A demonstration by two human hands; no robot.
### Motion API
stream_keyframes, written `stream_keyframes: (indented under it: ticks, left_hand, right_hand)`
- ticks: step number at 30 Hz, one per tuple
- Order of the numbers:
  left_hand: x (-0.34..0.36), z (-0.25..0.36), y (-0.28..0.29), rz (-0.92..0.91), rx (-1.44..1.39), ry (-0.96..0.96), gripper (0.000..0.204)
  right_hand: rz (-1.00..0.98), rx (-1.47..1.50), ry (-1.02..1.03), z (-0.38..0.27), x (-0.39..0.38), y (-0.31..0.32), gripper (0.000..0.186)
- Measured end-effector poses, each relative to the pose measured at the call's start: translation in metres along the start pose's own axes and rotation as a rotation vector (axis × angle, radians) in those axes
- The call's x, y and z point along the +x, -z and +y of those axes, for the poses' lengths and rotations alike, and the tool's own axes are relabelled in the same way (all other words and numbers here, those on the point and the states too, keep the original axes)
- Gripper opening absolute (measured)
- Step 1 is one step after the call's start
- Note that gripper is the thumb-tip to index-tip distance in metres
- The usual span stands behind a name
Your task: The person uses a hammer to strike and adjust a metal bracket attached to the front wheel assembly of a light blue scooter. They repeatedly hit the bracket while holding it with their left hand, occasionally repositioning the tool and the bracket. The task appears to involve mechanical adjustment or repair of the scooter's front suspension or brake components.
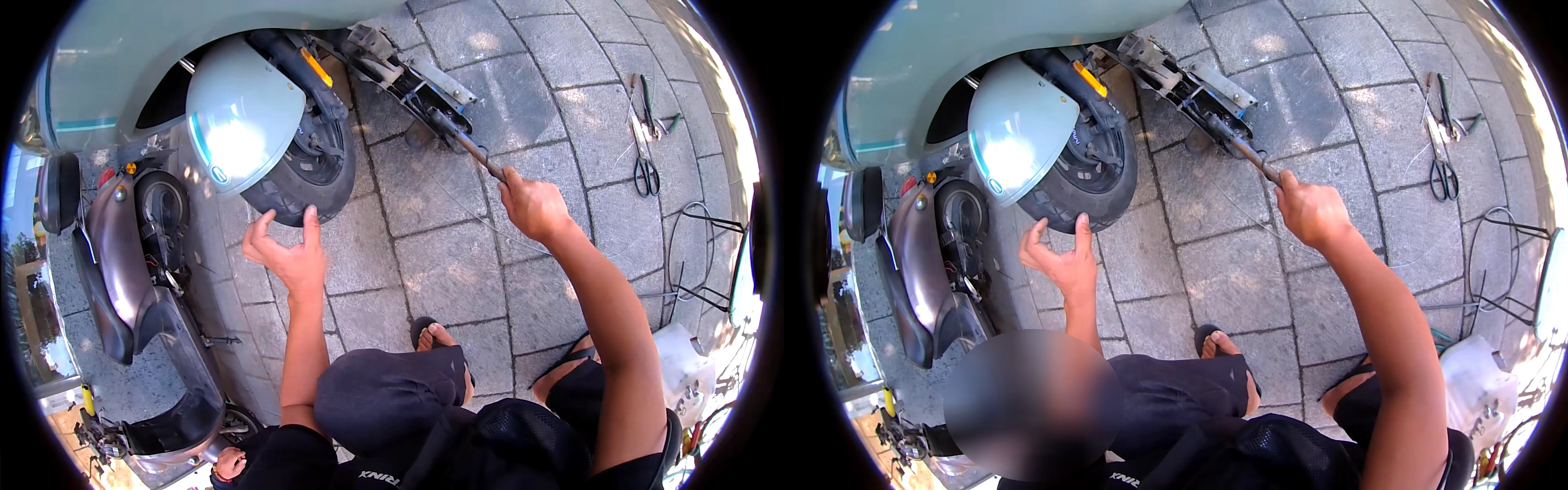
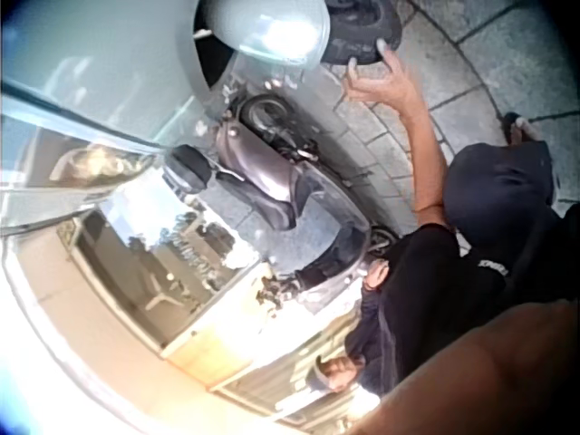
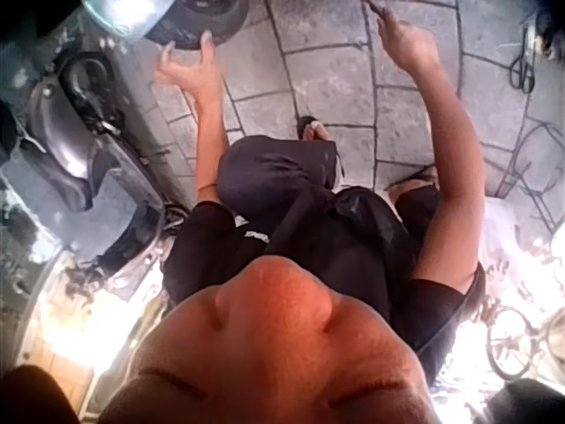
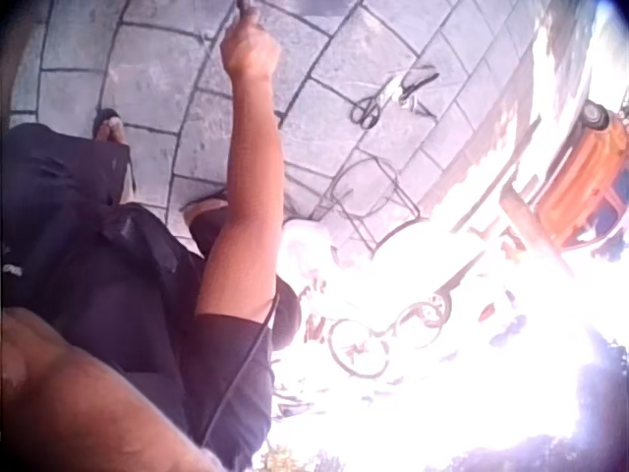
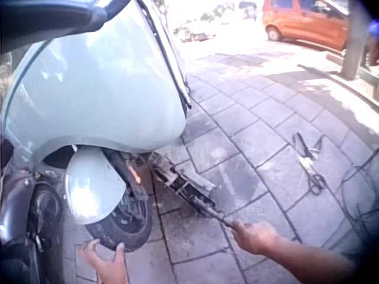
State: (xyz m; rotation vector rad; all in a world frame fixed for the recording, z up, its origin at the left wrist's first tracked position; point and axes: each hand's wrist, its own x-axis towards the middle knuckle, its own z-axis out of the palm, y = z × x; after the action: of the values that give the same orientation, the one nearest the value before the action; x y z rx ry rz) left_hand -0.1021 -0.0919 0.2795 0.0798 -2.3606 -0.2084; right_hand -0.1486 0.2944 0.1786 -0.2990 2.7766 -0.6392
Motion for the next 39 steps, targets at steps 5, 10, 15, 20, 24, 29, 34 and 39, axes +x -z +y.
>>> stream_keyframes:
  ticks: [5,10,15,20,24,29,34,39]
  left_hand:
    - [0.004,0.003,-0.016,-0.157,-0.476,0.47,0.099]
    - [0.004,-0.01,-0.021,-0.149,-0.542,0.489,0.089]
    - [0.001,-0.017,-0.032,-0.12,-0.405,0.511,0.073]
    - [-0.004,-0.021,-0.065,-0.154,-0.575,0.476,0.08]
    - [-0.02,-0.047,-0.056,-0.124,-0.546,0.37,0.06]
    - [-0.035,-0.024,-0.081,-0.161,-0.6,0.394,0.056]
    - [-0.031,-0.015,-0.08,-0.155,-0.598,0.332,0.057]
    - [-0.023,-0.007,-0.064,-0.185,-0.56,0.439,0.058]
  right_hand:
    - [-0.016,-0.042,-0.054,0.006,-0.007,0.006,0.034]
    - [-0.045,-0.071,-0.121,-0.017,-0.017,0.035,0.049]
    - [-0.101,-0.108,-0.047,0.002,-0.063,0.098,0.06]
    - [-0.188,-0.09,-0.27,0.094,-0.164,0.177,0.053]
    - [0.244,-0.39,-0.267,0.164,-0.228,0.237,0.039]
    - [0.445,-0.389,-0.846,0.258,-0.339,0.264,0.063]
    - [0.17,-0.255,-1.141,0.262,-0.335,0.266,0.082]
    - [0.212,-0.469,-1.031,0.238,-0.323,0.259,0.082]
